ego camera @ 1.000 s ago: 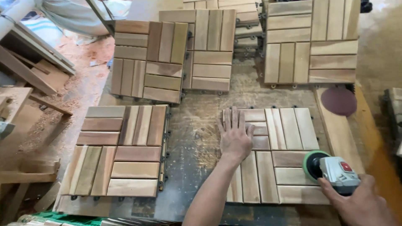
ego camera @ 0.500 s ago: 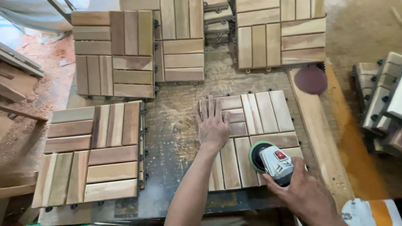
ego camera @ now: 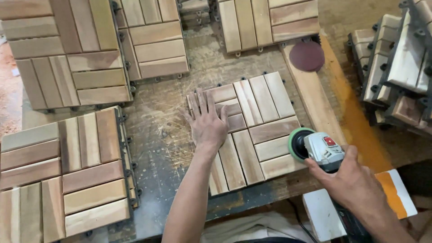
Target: The person uses a handheld orbital sander to smooth the surface of a wooden block composed of multiple smaller pieces arranged in a pattern. The person moves the sander across the wood while holding the block steady with the other hand.
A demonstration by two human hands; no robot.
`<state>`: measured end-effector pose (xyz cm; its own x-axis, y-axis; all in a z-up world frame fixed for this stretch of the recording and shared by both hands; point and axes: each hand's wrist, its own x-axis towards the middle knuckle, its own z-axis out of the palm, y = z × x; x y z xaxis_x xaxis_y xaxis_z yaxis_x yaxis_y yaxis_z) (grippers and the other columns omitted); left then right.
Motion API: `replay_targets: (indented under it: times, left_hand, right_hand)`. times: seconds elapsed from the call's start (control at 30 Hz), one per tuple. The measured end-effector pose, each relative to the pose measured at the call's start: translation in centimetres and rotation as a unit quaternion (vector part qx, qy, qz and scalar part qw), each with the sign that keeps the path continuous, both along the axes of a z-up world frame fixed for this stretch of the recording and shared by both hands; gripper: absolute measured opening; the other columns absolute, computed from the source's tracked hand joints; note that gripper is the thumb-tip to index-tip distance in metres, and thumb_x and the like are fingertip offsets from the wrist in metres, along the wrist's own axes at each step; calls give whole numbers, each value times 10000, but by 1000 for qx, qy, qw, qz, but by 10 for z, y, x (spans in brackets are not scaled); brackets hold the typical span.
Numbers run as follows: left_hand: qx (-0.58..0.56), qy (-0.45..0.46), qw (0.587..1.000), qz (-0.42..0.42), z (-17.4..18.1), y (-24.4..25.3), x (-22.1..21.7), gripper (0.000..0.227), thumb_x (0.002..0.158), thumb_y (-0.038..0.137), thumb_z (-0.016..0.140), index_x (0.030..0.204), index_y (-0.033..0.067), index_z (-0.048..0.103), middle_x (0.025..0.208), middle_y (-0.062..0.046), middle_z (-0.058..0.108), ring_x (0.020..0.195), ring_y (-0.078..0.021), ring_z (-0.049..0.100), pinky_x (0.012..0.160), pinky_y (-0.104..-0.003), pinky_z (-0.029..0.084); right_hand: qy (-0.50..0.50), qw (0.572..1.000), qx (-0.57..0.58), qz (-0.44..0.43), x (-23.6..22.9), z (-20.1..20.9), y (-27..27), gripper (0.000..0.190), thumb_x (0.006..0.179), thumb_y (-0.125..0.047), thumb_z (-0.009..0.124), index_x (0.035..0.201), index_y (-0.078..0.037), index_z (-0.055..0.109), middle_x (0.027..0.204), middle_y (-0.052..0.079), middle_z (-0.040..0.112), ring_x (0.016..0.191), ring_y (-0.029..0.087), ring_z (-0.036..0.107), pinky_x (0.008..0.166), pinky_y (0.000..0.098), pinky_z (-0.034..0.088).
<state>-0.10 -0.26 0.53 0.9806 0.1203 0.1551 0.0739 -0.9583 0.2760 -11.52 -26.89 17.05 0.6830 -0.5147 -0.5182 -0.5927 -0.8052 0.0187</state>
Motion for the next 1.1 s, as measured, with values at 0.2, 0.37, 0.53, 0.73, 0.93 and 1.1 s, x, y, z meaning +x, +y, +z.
replay_targets:
  times: [0.2, 0.37, 0.53, 0.73, 0.93, 1.1]
  left_hand:
    - [-15, 7, 1000, 0, -1, 2, -3, 710, 1050, 546, 315, 1622, 128, 274, 1714, -118, 115, 1580, -344, 29, 1233, -647, -32]
    - [-38, 37, 999, -2, 6, 3, -6, 692, 1054, 539, 308, 1619, 141, 274, 1711, -106, 117, 1578, -336, 17, 1236, -632, -40]
    - [-63, 27, 998, 4, 6, 4, -2, 679, 1047, 530, 340, 1608, 149, 307, 1709, -98, 145, 1582, -322, 41, 1247, -617, -4]
    - [-60, 44, 997, 8, 0, 1, -2, 662, 1031, 493, 375, 1600, 159, 334, 1701, -100, 180, 1577, -328, 55, 1254, -593, -6]
    - [-57, 7, 998, 20, -3, 0, 0, 654, 1033, 501, 452, 1587, 159, 388, 1694, -91, 205, 1574, -333, 106, 1259, -604, 72]
    - [-56, -6, 998, 19, -5, 1, 2, 655, 1043, 510, 436, 1593, 159, 377, 1695, -87, 213, 1578, -313, 87, 1265, -602, 77]
  right_hand:
    - [79, 994, 49, 60, -20, 7, 46, 937, 817, -774, 535, 1507, -211, 243, 1266, 219, 693, 1127, 446, 730, 950, 574, 606]
    - [60, 989, 44, 127, -35, -14, 60, 929, 786, -806, 562, 1455, -222, 292, 1176, 222, 720, 1104, 483, 707, 925, 613, 565]
    - [113, 987, 46, 104, -19, 6, 57, 958, 820, -800, 465, 1527, -205, 212, 1035, 197, 766, 1012, 384, 773, 842, 532, 659]
    - [12, 1000, 5, 17, -8, 8, 21, 895, 820, -731, 631, 1388, -76, 407, 1220, 379, 678, 1156, 587, 643, 892, 642, 519]
    - [39, 999, 5, 9, -11, 20, 36, 942, 818, -726, 609, 1493, -110, 381, 1293, 331, 656, 1212, 548, 619, 962, 631, 499]
    - [45, 996, 49, 56, -17, 15, 56, 931, 834, -721, 567, 1518, -148, 300, 1202, 242, 704, 1120, 463, 695, 918, 591, 571]
